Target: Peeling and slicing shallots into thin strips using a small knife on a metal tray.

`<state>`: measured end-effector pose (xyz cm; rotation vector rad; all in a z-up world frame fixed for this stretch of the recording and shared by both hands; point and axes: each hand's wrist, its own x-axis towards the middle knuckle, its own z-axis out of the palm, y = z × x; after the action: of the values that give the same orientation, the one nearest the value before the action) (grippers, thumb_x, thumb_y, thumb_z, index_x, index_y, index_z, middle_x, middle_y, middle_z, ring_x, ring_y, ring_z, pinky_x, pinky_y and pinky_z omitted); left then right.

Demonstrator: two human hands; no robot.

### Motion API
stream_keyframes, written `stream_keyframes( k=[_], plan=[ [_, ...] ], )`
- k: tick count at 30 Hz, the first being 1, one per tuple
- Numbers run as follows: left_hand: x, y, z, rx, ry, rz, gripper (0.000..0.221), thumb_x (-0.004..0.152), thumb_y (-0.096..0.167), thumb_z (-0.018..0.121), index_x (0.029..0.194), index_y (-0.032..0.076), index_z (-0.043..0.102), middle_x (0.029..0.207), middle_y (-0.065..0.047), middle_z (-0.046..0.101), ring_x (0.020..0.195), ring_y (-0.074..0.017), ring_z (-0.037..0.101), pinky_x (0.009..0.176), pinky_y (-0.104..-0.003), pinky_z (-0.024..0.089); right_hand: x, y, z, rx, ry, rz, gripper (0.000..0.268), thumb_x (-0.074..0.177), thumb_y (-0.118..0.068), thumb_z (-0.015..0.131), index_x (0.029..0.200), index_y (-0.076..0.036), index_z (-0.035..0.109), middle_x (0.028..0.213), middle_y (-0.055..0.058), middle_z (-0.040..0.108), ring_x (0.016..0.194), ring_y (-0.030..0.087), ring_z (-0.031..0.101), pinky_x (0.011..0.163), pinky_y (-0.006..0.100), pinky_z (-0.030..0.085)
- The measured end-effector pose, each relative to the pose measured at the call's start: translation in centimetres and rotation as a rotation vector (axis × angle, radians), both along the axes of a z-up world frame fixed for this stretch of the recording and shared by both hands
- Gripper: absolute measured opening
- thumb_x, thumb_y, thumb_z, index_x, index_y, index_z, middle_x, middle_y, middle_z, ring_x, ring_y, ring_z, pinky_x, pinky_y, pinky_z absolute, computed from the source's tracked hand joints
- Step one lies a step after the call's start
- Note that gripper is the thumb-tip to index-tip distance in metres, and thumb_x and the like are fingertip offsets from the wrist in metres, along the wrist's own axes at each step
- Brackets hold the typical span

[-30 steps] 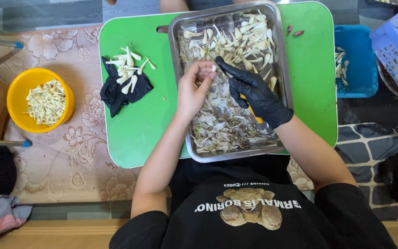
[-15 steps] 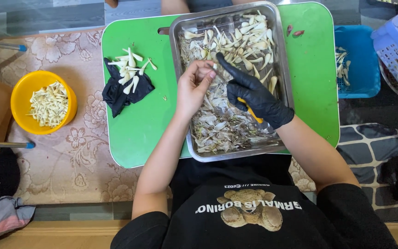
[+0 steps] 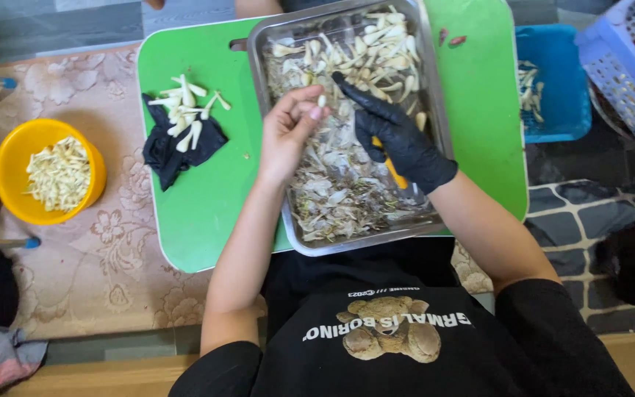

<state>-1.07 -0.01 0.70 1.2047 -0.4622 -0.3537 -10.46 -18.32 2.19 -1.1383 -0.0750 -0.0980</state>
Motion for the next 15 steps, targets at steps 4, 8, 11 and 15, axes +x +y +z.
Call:
stream_keyframes(
  k=[4, 8, 11, 15],
  plan=[
    [0.3, -0.2, -0.8, 0.003, 0.027, -0.019, 0.032, 0.102, 0.001, 0.063, 0.134, 0.000, 0.060, 0.100, -0.009, 0.074, 0.082, -0.0033, 0.064, 0.070, -0.015, 0.054, -0.3, 0.4, -0.3, -0.012, -0.029, 0.050, 0.052, 0.106, -0.003, 0.053, 0.156, -0.005, 0.042, 0.060, 0.016, 0.054, 0.040, 0.018, 0.049, 0.034, 0.019, 0.034],
    [0.7, -0.2, -2.9, 0.010, 0.014, 0.035, 0.032, 0.097, -0.005, 0.067, 0.128, -0.003, 0.062, 0.095, -0.013, 0.074, 0.085, -0.0109, 0.071, 0.075, -0.024, 0.063, -0.5, 0.9, 0.6, -0.026, -0.061, 0.132, 0.058, 0.104, -0.003, 0.055, 0.159, -0.004, 0.036, 0.063, 0.013, 0.056, 0.043, 0.014, 0.045, 0.037, 0.019, 0.037],
    [0.9, -0.2, -3.3, -0.002, 0.025, 0.046, 0.030, 0.095, -0.007, 0.069, 0.124, -0.005, 0.063, 0.092, -0.016, 0.074, 0.083, -0.0138, 0.073, 0.073, -0.026, 0.065, -0.5, 1.0, 0.6, -0.041, -0.058, 0.155, 0.057, 0.104, -0.003, 0.055, 0.158, -0.004, 0.037, 0.064, 0.011, 0.057, 0.045, 0.013, 0.046, 0.038, 0.018, 0.037],
    [0.8, -0.3, -3.2, -0.036, 0.040, 0.030, 0.027, 0.094, -0.007, 0.070, 0.119, -0.005, 0.062, 0.089, -0.016, 0.073, 0.081, -0.0151, 0.074, 0.072, -0.028, 0.067, -0.2, 0.9, -0.6, -0.015, -0.063, 0.171, 0.053, 0.105, -0.002, 0.052, 0.157, -0.002, 0.039, 0.061, 0.011, 0.056, 0.043, 0.014, 0.045, 0.037, 0.018, 0.037]
  ],
)
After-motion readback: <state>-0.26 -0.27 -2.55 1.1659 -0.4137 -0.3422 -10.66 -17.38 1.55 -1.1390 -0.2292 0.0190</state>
